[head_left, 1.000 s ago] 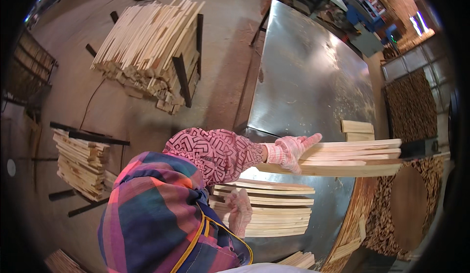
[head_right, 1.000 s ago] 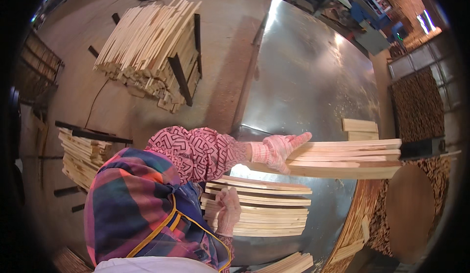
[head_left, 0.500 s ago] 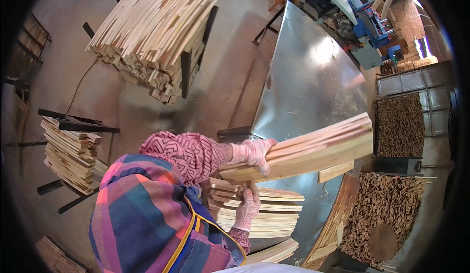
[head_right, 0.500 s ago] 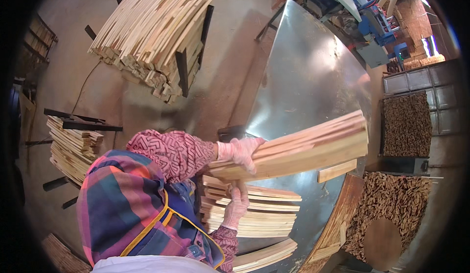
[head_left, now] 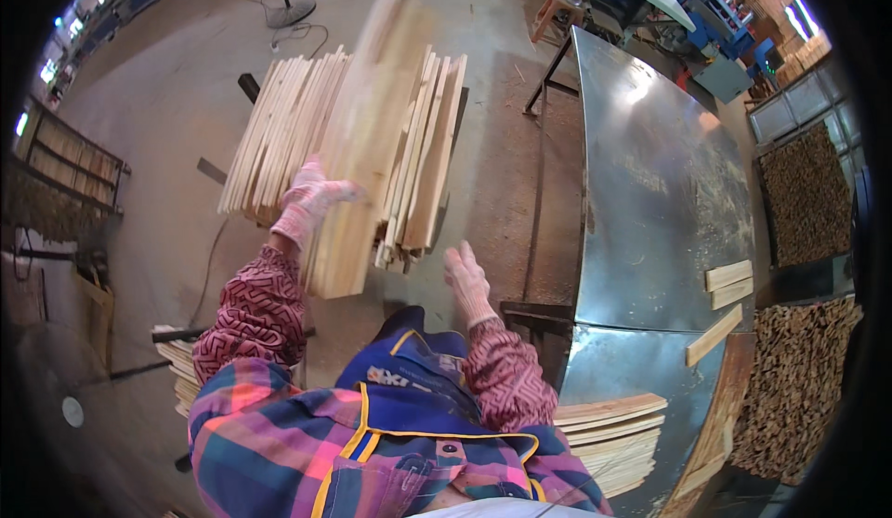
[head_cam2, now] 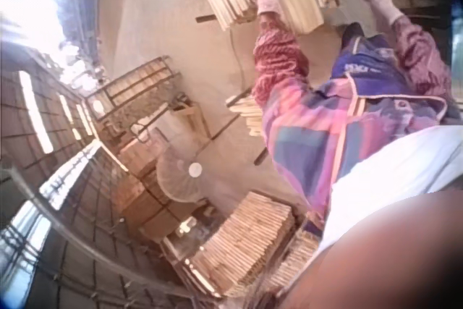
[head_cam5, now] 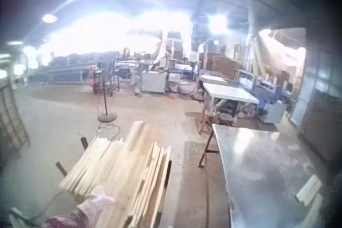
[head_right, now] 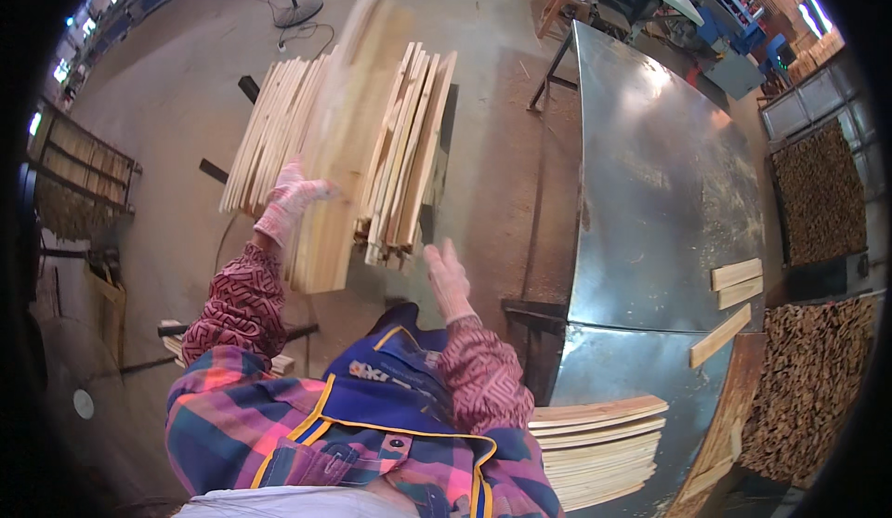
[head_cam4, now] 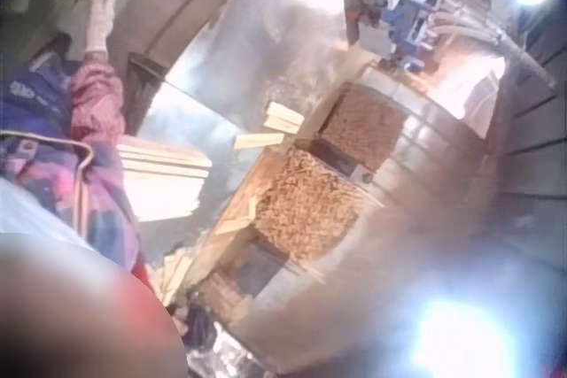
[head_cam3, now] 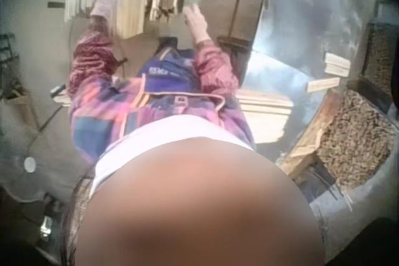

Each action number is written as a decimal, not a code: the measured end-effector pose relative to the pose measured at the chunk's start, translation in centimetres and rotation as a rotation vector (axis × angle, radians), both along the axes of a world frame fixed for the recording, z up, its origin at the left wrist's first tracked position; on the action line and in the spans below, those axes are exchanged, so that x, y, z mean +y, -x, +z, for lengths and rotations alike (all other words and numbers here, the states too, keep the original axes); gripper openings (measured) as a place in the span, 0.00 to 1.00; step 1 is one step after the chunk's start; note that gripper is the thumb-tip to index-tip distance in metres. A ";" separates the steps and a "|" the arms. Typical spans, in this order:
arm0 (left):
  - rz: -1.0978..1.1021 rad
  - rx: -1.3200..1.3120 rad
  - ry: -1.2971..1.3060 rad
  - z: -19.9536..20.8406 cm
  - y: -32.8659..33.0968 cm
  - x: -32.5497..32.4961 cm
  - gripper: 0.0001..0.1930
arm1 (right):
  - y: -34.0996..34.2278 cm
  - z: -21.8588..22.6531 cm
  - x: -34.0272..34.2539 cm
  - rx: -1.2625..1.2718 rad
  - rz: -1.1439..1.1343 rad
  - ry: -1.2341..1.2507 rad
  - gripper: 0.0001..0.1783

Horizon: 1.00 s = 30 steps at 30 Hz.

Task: The person stacks light-colored wooden planks on a metal table in a workshop. They repeatedly pick up bundles of planks, align them, and place them into neat piles, occasionally moving stacks to a conveyor belt. A coworker in a red shirt is visible working alongside them.

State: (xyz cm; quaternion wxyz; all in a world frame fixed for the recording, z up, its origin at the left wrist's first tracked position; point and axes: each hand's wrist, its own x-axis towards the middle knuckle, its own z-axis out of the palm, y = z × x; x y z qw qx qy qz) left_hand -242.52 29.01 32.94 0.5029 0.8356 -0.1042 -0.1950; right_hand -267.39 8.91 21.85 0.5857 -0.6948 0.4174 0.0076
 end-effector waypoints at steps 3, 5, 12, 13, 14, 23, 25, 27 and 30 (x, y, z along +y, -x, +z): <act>0.128 -0.095 -0.228 -2.2 -6.6 3.1 0.50 | -6.4 2.4 3.4 0.045 0.295 0.085 0.54; 0.074 -0.099 -0.284 -7.3 -11.3 3.6 0.50 | -8.5 3.5 6.2 0.214 0.507 0.300 0.57; -0.146 -0.169 -0.461 -8.2 -9.0 -6.8 0.50 | -7.4 1.8 4.4 0.137 0.414 0.198 0.59; -0.158 -0.009 -0.239 -5.3 -7.4 -6.9 0.49 | -6.9 1.8 3.6 0.067 0.357 0.153 0.58; -0.167 0.161 -0.038 -3.1 -5.8 -6.1 0.47 | -7.3 2.7 3.7 0.008 0.355 0.112 0.57; -0.363 0.044 -0.368 -11.8 -9.0 -7.3 0.48 | 0.6 1.4 2.7 -0.012 0.265 0.112 0.47; -0.250 -0.250 -0.561 -11.4 -8.0 -8.3 0.45 | 6.3 1.5 1.5 -0.075 0.062 0.159 0.43; -0.223 -0.626 -0.496 -12.4 -5.5 -11.5 0.43 | 13.2 2.3 0.4 -0.043 -0.173 0.221 0.39; -0.491 -0.748 -0.200 -5.4 10.6 -19.9 0.38 | 23.7 2.9 1.4 -0.040 -0.601 0.188 0.37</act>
